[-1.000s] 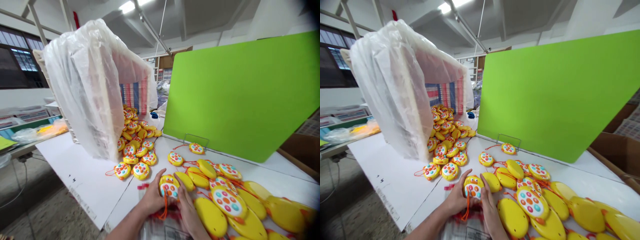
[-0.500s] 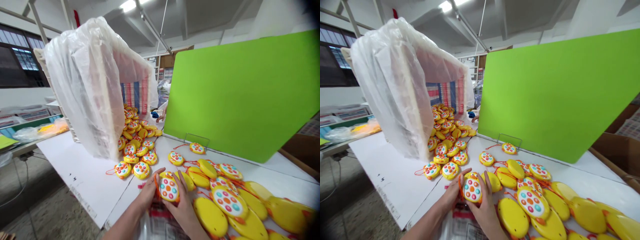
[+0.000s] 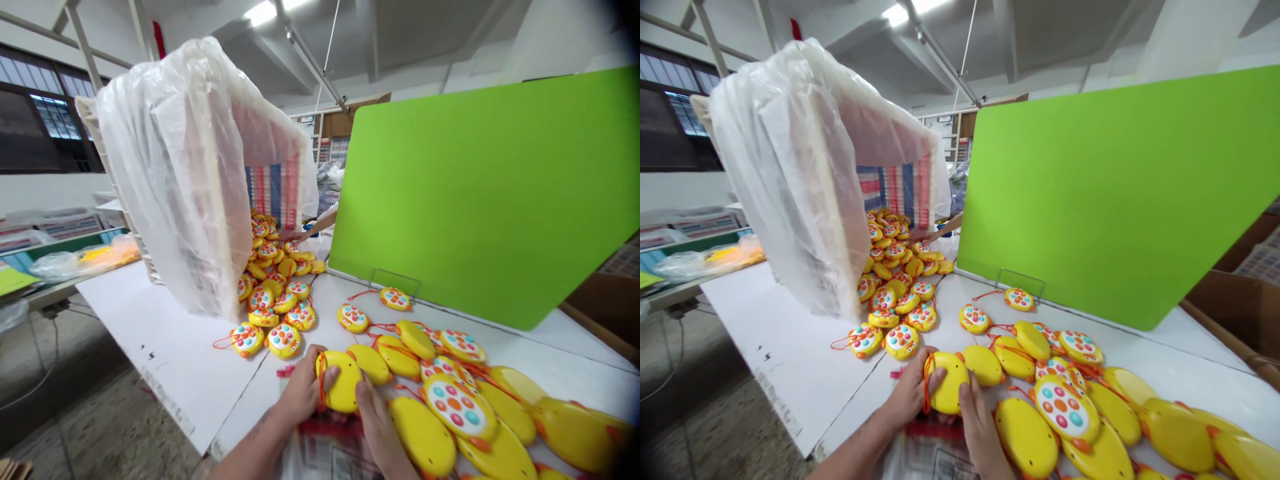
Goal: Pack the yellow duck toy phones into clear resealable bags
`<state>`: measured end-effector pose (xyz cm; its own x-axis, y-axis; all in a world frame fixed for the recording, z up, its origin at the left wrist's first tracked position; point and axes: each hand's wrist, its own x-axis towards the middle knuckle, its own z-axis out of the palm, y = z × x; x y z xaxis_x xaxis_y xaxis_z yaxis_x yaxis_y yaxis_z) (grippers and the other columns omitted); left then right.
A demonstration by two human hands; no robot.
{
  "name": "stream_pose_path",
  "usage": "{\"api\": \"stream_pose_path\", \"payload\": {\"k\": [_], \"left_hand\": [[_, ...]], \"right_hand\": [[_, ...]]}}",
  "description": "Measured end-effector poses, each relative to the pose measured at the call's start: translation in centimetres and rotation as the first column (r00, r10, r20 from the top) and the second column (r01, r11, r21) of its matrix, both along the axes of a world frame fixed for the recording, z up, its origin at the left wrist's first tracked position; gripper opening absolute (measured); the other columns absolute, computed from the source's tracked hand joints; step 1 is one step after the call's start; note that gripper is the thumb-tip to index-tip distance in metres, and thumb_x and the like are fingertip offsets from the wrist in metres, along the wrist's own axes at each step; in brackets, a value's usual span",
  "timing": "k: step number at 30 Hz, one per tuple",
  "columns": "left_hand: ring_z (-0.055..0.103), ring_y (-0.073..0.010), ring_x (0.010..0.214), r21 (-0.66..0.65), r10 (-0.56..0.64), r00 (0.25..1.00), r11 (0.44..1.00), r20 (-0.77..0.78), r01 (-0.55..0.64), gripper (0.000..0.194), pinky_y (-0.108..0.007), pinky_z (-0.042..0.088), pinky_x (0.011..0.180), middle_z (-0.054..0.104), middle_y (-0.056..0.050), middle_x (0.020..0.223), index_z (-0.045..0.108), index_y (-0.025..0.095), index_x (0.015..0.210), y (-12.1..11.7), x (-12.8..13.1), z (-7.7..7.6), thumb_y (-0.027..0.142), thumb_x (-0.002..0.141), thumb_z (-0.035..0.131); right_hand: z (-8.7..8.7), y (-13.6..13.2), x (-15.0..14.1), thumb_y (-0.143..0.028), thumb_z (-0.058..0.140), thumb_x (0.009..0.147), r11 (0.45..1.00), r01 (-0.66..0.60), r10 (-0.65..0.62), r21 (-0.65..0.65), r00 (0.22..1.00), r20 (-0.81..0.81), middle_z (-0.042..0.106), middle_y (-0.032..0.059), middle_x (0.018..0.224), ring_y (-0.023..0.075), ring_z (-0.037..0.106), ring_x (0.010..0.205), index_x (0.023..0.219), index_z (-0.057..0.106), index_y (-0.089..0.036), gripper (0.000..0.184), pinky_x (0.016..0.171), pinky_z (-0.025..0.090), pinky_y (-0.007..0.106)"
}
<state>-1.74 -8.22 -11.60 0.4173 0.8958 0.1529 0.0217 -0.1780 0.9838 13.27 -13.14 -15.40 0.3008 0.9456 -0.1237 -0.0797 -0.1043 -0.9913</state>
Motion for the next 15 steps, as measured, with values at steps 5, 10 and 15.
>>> {"api": "stream_pose_path", "payload": {"k": [5,10,15], "left_hand": [[0.057,-0.0174,0.074,0.125,0.140,0.990,0.983,-0.027,-0.136,0.046,-0.029,0.047,0.067,0.063,-0.005,0.081,0.060,0.014,0.100,0.9,-0.7,0.0,0.048,0.095,0.029],[0.050,-0.0270,0.111,0.523,0.682,0.664,0.703,-0.306,-0.481,0.032,-0.047,0.035,0.099,0.062,-0.010,0.117,0.058,0.020,0.118,2.4,-1.7,-0.6,0.026,0.088,0.047],[0.042,-0.0330,0.125,0.629,0.746,0.364,0.666,-0.558,-0.401,0.048,-0.056,0.023,0.106,0.052,-0.013,0.134,0.056,0.019,0.122,2.9,-2.4,-1.6,0.018,0.075,0.064]], "right_hand": [[0.5,0.3,-0.1,-0.049,0.078,0.059,0.994,0.109,-0.111,-0.021,0.987,-0.118,0.068,0.0056,0.113,0.0287,0.049,0.122,0.104,0.069,-0.021,0.054,0.084,0.054,0.033],[2.9,1.4,2.4,-0.061,0.064,0.071,0.969,0.213,-0.128,0.129,0.871,-0.475,0.071,0.0023,0.098,0.0194,0.065,0.082,0.103,0.066,-0.026,0.047,0.069,0.055,0.032],[5.1,1.5,4.6,-0.067,0.051,0.078,0.943,0.291,-0.083,0.159,0.670,-0.737,0.068,0.0020,0.108,0.0129,0.063,0.089,0.101,0.067,-0.025,0.051,0.070,0.054,0.021]]}}
